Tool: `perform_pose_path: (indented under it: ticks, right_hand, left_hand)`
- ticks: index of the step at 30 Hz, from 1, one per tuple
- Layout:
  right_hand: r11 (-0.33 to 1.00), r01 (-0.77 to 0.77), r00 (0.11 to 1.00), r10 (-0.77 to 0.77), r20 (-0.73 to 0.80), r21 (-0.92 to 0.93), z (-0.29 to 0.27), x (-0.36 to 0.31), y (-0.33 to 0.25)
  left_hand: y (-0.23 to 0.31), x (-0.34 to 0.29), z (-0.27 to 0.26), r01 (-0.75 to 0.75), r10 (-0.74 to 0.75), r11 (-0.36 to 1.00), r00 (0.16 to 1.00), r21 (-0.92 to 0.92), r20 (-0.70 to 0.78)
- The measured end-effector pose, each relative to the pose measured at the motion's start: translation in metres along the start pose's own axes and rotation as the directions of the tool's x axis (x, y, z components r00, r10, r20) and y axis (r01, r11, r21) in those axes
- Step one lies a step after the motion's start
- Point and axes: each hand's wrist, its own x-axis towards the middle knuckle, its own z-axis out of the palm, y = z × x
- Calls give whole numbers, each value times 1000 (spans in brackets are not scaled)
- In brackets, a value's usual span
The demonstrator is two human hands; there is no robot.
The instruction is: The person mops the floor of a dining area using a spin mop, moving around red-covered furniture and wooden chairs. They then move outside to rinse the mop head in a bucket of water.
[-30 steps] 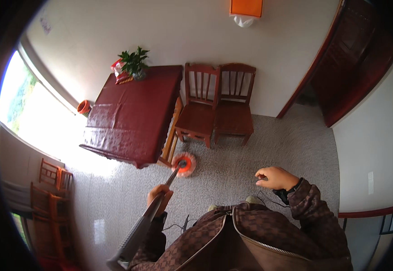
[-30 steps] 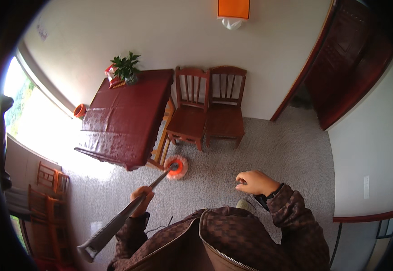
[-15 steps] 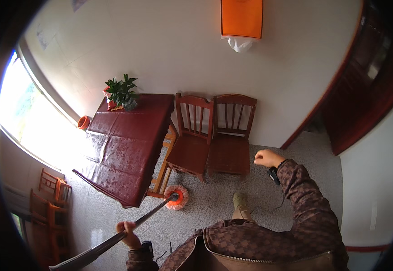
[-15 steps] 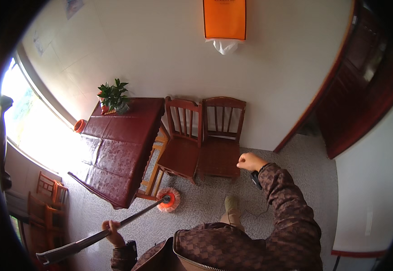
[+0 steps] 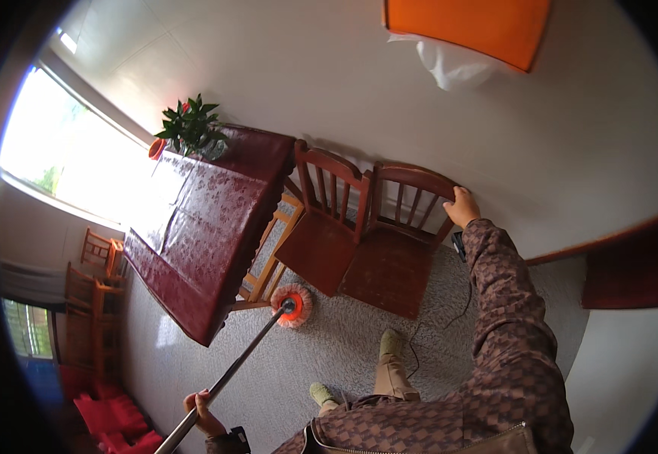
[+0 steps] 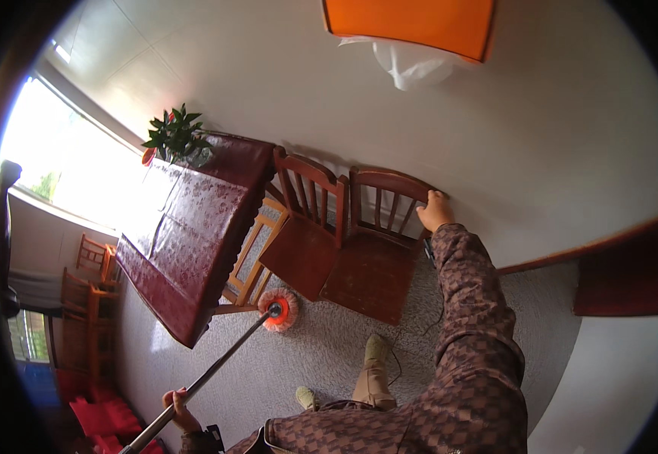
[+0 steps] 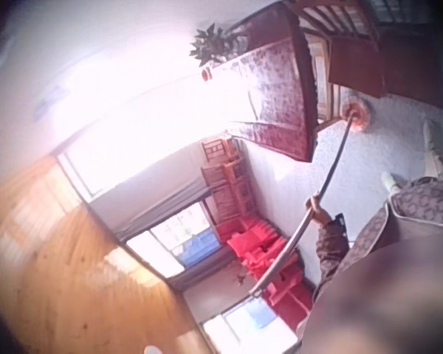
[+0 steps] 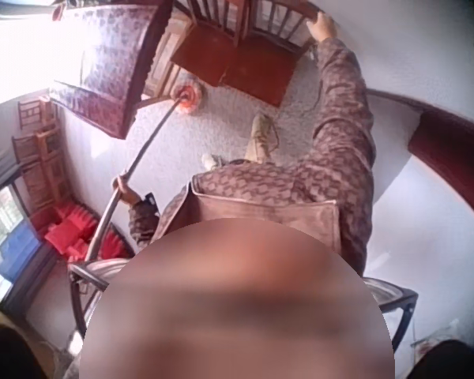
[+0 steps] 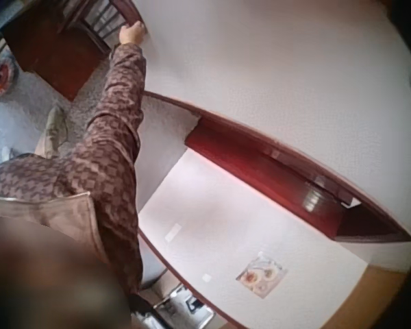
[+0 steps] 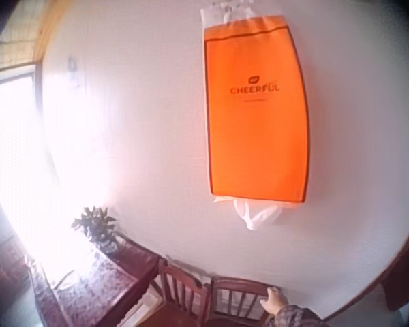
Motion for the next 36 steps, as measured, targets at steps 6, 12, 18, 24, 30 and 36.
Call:
perform_pose_path:
  ticks: [6,12,18,24,30,36]
  right_hand:
    - [995,4,999,-10,-53,-101,38,41,23]
    - [969,-25,999,14,-47,-245,26,38,26]
    - [998,-56,959,55,279,-3,6,-39,31]
    - [892,-322,793,71,605,318,-8,-166,8]
    - [884,-296,861,83,501,362,12,-279,-60]
    - [783,-408,893,237,382,469,-4,-353,-23]
  left_hand:
    - [5,-18,2,105,-111,988,993,-112,-48]
    - [7,-18,1,95,-96,995,993,-17,-72]
    - [5,-10,-8,74,-75,997,997,-19,-37]
    - [-8,5,-24,-21,21,999,1000,-31,2]
    - [-34,25,-40,13,5,965,998,-260,70]
    - [-56,5,-54,-69,95,965,991,-255,93]
